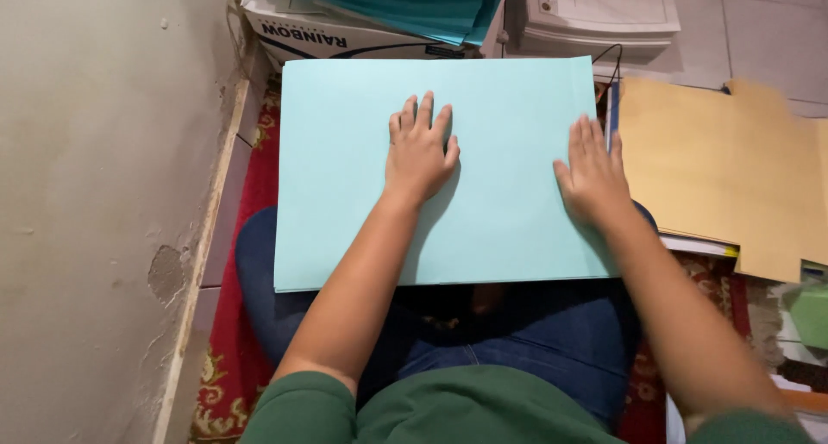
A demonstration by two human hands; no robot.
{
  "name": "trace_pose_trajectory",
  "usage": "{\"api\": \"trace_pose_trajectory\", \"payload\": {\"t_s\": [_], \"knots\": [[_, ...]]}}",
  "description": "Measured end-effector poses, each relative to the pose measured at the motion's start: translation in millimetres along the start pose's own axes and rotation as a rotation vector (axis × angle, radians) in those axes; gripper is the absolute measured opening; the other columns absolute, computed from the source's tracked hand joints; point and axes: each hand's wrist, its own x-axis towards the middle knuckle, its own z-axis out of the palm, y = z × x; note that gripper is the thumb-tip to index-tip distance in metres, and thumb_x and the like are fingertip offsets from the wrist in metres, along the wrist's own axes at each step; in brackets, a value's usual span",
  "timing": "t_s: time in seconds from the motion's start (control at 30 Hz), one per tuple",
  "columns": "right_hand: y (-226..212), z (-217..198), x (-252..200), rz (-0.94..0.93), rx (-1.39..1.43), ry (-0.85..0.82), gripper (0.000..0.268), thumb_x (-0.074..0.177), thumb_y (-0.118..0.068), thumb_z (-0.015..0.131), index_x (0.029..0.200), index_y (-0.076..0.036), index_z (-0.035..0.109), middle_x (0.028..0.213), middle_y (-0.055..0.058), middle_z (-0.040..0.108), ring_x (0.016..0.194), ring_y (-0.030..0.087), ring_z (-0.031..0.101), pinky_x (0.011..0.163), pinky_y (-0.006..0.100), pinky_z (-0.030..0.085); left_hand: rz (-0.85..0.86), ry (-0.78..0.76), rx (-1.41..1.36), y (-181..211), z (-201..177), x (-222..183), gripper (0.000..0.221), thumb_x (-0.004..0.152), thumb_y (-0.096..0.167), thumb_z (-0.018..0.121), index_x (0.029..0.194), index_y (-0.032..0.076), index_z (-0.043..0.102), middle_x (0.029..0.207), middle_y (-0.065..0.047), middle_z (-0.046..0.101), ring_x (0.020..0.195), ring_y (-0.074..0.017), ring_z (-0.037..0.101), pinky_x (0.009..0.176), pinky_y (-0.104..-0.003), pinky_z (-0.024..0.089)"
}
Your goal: Manually pressing and flattening the creases of light blue paper folders
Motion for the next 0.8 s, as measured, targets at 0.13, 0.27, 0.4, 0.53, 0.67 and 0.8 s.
{"api": "trace_pose_trajectory", "payload": {"t_s": [0.13,0.27,0.4,0.53,0.67,0.8], "knots": [[31.5,12.7,95.4,-0.016,-0.025,-0.002,0.074,0.109,-0.049,0.025,0.164,0.000,0.019,0.172,0.020,0.015,0.159,0.034,0.010,0.127,0.057,-0.001,0.009,-0.032,-0.013,-6.2,9.6,2.4,0.045,0.094,0.031,0.055,0.135,0.013,0.064,0.143,-0.020,0.056,0.136,-0.0385,0.047,0.108,-0.049,0.032],[13.1,-18.4,156.2,0.048,0.013,-0.132,0.069,0.107,-0.037,0.021,0.161,0.006,0.019,0.170,0.021,0.011,0.157,0.031,0.001,0.124,0.051,-0.008,-0.022,-0.069,0.023,-9.8,17.3,5.9,0.050,0.093,0.032,0.055,0.140,0.015,0.057,0.151,-0.014,0.050,0.137,-0.0385,0.044,0.105,-0.053,0.035],[-0.8,-26.5,145.4,0.077,0.031,-0.114,0.069,0.106,-0.035,0.020,0.161,0.007,0.015,0.171,0.021,0.009,0.158,0.030,-0.001,0.124,0.051,-0.010,-0.030,-0.046,0.021,-8.3,14.7,8.7,0.046,0.093,0.028,0.056,0.137,0.016,0.056,0.150,-0.012,0.051,0.137,-0.0362,0.045,0.105,-0.051,0.035],[-5.3,-4.2,100.3,0.047,0.016,-0.003,0.070,0.108,-0.038,0.025,0.161,0.007,0.016,0.169,0.025,0.014,0.157,0.035,0.008,0.125,0.054,-0.005,-0.036,-0.064,0.005,-9.1,15.9,5.7,0.045,0.096,0.027,0.052,0.138,0.013,0.057,0.148,-0.015,0.053,0.138,-0.0357,0.045,0.107,-0.050,0.034],[-28.7,13.2,38.1,-0.035,-0.002,0.218,0.066,0.108,-0.031,0.039,0.157,0.013,0.033,0.162,0.034,0.031,0.151,0.046,0.028,0.122,0.056,0.021,-0.005,-0.064,0.028,-7.3,12.1,2.2,0.049,0.099,0.025,0.050,0.142,0.003,0.057,0.148,-0.021,0.053,0.141,-0.0374,0.045,0.111,-0.050,0.033],[-30.7,12.5,22.5,0.063,0.062,0.129,0.068,0.109,-0.037,0.033,0.159,0.009,0.029,0.167,0.029,0.024,0.155,0.041,0.021,0.125,0.052,0.015,0.062,-0.283,0.000,27.7,-6.0,-34.2,0.064,0.101,0.041,0.043,0.151,0.002,0.048,0.160,-0.027,0.040,0.151,-0.0433,0.032,0.121,-0.061,0.021]]}}
